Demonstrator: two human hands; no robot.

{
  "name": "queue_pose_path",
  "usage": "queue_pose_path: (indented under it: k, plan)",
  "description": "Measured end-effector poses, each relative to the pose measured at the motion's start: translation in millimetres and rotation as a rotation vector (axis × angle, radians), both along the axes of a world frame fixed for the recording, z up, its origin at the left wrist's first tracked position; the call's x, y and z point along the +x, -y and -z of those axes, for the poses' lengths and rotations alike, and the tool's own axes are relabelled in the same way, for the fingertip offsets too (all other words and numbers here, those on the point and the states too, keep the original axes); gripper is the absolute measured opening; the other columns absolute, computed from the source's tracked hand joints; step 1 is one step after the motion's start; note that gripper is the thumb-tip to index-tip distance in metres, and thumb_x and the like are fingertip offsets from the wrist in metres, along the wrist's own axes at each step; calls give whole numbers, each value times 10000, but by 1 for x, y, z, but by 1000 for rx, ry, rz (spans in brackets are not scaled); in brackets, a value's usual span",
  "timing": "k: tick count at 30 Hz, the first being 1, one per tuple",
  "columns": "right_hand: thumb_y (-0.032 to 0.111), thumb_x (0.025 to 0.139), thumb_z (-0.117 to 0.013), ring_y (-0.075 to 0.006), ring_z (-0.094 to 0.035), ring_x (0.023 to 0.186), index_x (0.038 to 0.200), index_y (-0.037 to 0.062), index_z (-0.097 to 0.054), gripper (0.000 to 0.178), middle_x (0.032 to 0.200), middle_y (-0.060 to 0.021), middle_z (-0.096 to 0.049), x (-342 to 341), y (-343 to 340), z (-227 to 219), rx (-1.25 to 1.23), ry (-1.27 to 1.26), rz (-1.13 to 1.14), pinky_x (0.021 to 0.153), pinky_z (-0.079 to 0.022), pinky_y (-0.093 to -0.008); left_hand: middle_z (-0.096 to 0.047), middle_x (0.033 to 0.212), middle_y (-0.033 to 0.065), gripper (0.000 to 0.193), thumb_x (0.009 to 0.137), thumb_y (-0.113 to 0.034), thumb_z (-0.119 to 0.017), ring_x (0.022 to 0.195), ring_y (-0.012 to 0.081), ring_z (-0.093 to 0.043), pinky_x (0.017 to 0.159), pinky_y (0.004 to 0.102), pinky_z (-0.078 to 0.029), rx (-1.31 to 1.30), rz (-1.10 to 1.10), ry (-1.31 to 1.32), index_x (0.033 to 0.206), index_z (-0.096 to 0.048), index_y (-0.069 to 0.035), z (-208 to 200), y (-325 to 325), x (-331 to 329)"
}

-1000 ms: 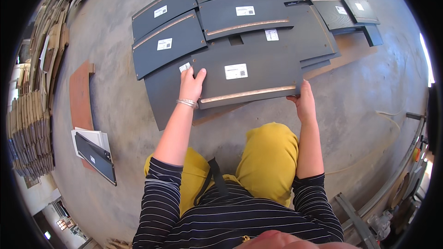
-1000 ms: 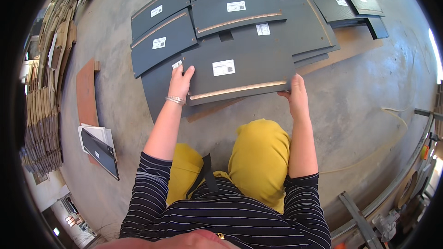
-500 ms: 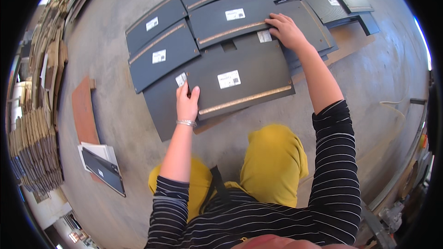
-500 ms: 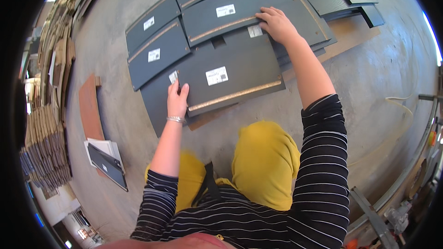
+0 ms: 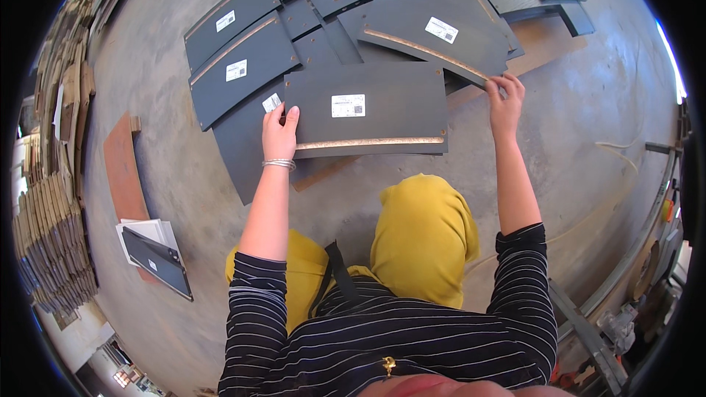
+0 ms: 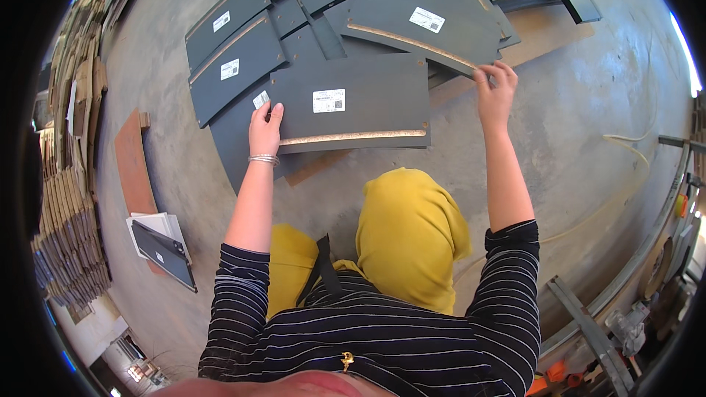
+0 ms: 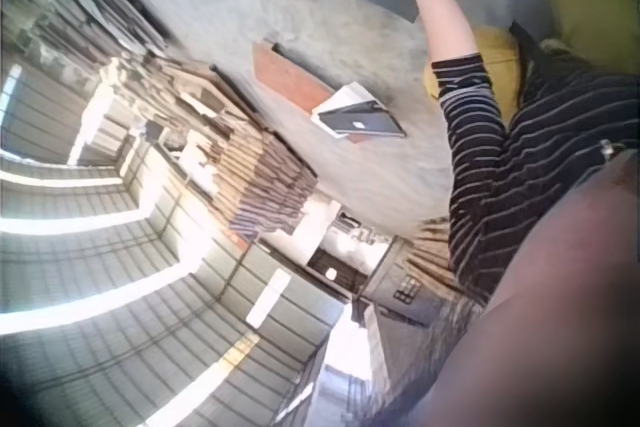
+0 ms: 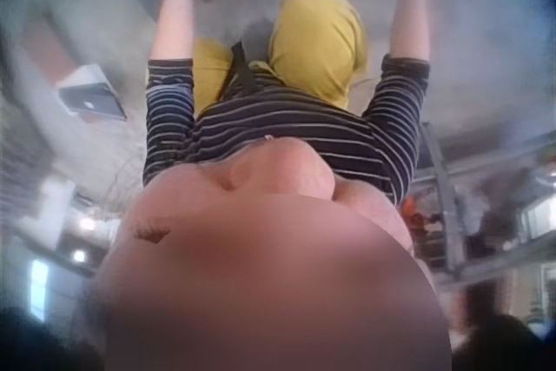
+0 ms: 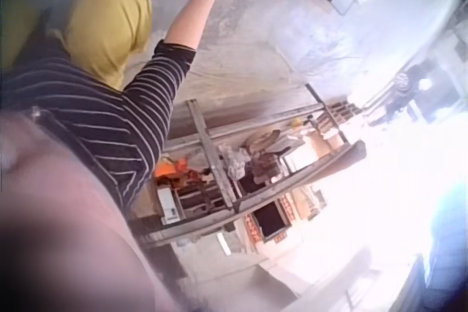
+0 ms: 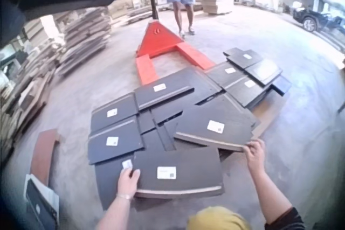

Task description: The person kneels on the floor and repeatedly picks up dark rectangular panels, aligns them, and stacks them into a neat pile. The person occasionally adjusts the stack and moves panels between piles before placing them onto a large cardboard sheet.

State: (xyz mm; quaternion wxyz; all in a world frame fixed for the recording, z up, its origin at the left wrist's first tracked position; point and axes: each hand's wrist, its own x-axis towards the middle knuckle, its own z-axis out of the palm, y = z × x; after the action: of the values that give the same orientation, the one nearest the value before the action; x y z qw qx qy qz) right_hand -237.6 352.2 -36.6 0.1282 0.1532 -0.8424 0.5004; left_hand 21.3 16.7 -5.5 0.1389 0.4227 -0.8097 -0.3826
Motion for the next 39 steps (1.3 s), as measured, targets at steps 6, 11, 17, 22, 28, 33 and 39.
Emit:
queue_pose_path:
  k: [6,11,17,22,28,33,39]
  plan:
    - [327,860,-609,-139,-558,786,1034,41,-517,347,934,-33,-550,-40,4,-2,-791,952,108,677,-477,-275,-516,874,20,231,851,-220,-621,767,106,-495,721,233,-431,195,-319,-376,950,-541,-27,-19,-54,42]
    - [298,887,-564,-178,-601,842,1051,24,-524,322,970,-74,-582,-35,13,-4,-675,949,-118,680,-532,-334,-546,880,11,236,865,-214,-618,835,88,-513,782,237,-424,473,-260,-474,982,-515,-37,-25,-135,50]
    - [216,911,-536,-163,-596,783,1047,8,-509,250,945,-73,-582,-36,17,-36,-766,651,-60,629,-523,-294,-603,931,92,351,864,-336,-604,833,163,-592,794,298,-476,1130,-41,-311,1010,-534,-25,-6,-147,26]
    - [210,920,-516,-158,-567,874,1097,21,-496,260,1012,-73,-565,-5,9,-85,-814,630,-92,697,-499,-294,-426,1258,147,750,772,-546,-620,1196,271,-388,975,477,-363,1583,-192,-531,1268,-368,-43,14,-154,4]
    - [228,913,-536,-117,-543,876,1028,52,-519,211,971,-38,-567,66,34,-72,-650,884,-237,699,-474,-265,-336,1354,124,871,727,-602,-615,1302,286,-246,1050,555,-229,1702,-269,-815,1344,-279,-86,14,-162,-9]
    - [291,887,-565,-146,-524,919,1180,-22,-424,451,1032,-77,-548,75,49,-59,-125,846,-303,767,-444,-268,-371,1335,73,876,691,-607,-650,1279,255,-291,1058,534,-203,1731,-310,-931,1329,-306,-115,16,-173,-12]
    - [323,866,-574,-205,-523,971,1195,3,-430,481,1078,-100,-519,76,41,-37,269,545,-296,819,-444,-330,-534,1127,36,569,749,-428,-713,1091,192,-465,964,432,-336,1684,-604,-896,1159,-485,-106,17,-186,-50]
